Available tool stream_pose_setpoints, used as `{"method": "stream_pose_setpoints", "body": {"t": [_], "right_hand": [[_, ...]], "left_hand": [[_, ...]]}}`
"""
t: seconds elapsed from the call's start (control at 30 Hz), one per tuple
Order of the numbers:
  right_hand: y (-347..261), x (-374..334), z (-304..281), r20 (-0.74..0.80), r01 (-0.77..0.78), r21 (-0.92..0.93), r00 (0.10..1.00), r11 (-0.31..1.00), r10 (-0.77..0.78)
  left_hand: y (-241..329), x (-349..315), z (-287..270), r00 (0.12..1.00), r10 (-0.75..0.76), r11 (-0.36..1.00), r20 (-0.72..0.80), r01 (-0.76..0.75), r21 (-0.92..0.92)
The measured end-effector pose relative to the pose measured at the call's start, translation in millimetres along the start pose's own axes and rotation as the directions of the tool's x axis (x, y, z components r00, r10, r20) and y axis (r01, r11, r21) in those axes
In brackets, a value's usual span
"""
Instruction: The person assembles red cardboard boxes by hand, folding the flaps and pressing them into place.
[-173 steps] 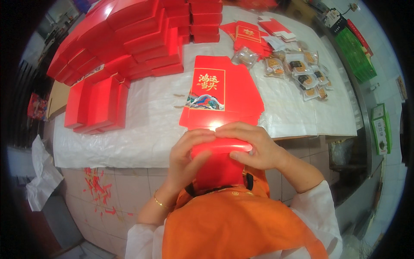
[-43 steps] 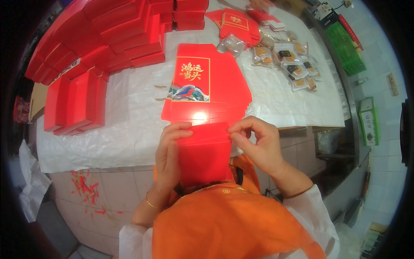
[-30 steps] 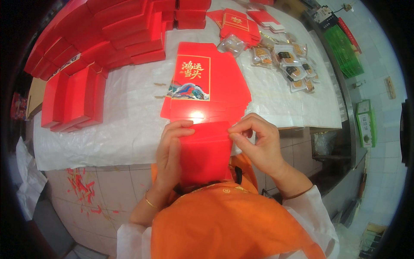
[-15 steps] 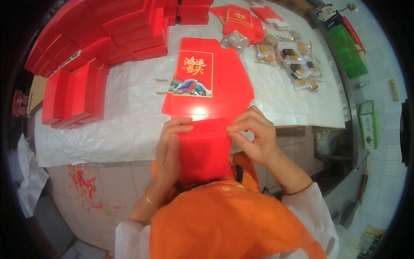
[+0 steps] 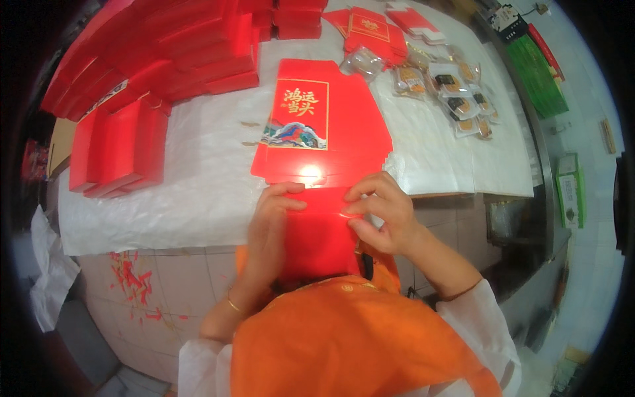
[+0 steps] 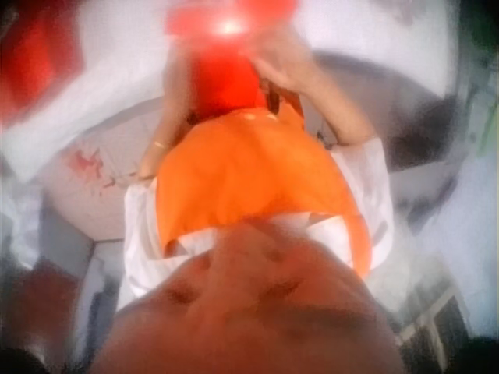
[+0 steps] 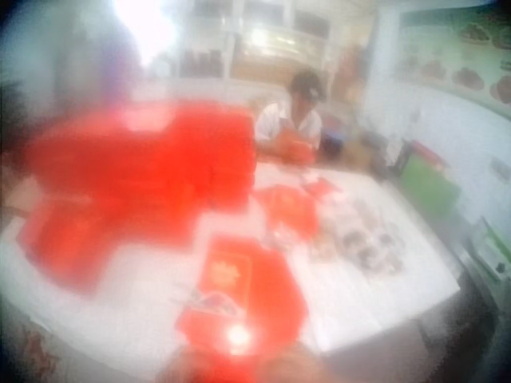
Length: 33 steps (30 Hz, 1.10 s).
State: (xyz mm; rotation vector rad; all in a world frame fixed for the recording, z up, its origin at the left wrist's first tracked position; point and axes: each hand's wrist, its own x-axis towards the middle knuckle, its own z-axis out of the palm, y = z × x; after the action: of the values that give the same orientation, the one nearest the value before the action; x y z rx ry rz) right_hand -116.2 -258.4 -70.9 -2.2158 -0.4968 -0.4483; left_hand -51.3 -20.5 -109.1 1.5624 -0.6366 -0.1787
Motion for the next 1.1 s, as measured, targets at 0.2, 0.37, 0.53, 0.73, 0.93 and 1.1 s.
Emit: {"method": "stream_pose_setpoints", "body": {"t": [0.2, 0.37, 0.53, 0.73, 0.93, 1.1], "right_hand": [[-24, 38, -16, 0.203, -0.102, -0.044, 0.973, 0.994, 0.109], [-27, 43, -15, 0.458, -0.028, -0.079, 0.887, 0.996, 0.061], [-37, 48, -48, 0.311, -0.116, -0.085, 0.94, 0.99, 0.137], [0, 57, -33, -0.244, -0.287, 0.469, 0.867, 0.835, 0.435], [16, 46, 34, 0.0, -0.142, 0.978, 0.733, 0.153, 0.68], [2, 40, 76, 0.161, -0.298, 0.948, 0.749, 0.11, 0.643]], "left_hand": [[12, 7, 3, 0.999, 0.032, 0.999, 0.006, -0.032, -0.033], [20, 0, -1, 0.991, 0.009, 0.999, 0.134, -0.002, -0.054], [23, -12, -2, 0.991, 0.122, 0.992, -0.057, -0.121, 0.02], [2, -45, -44, 0.969, 0.206, 0.931, 0.135, -0.237, 0.279], [16, 6, 6, 0.961, -0.256, 0.93, -0.101, 0.216, -0.299], [34, 25, -3, 0.911, -0.326, 0.833, -0.251, 0.152, -0.532]]}}
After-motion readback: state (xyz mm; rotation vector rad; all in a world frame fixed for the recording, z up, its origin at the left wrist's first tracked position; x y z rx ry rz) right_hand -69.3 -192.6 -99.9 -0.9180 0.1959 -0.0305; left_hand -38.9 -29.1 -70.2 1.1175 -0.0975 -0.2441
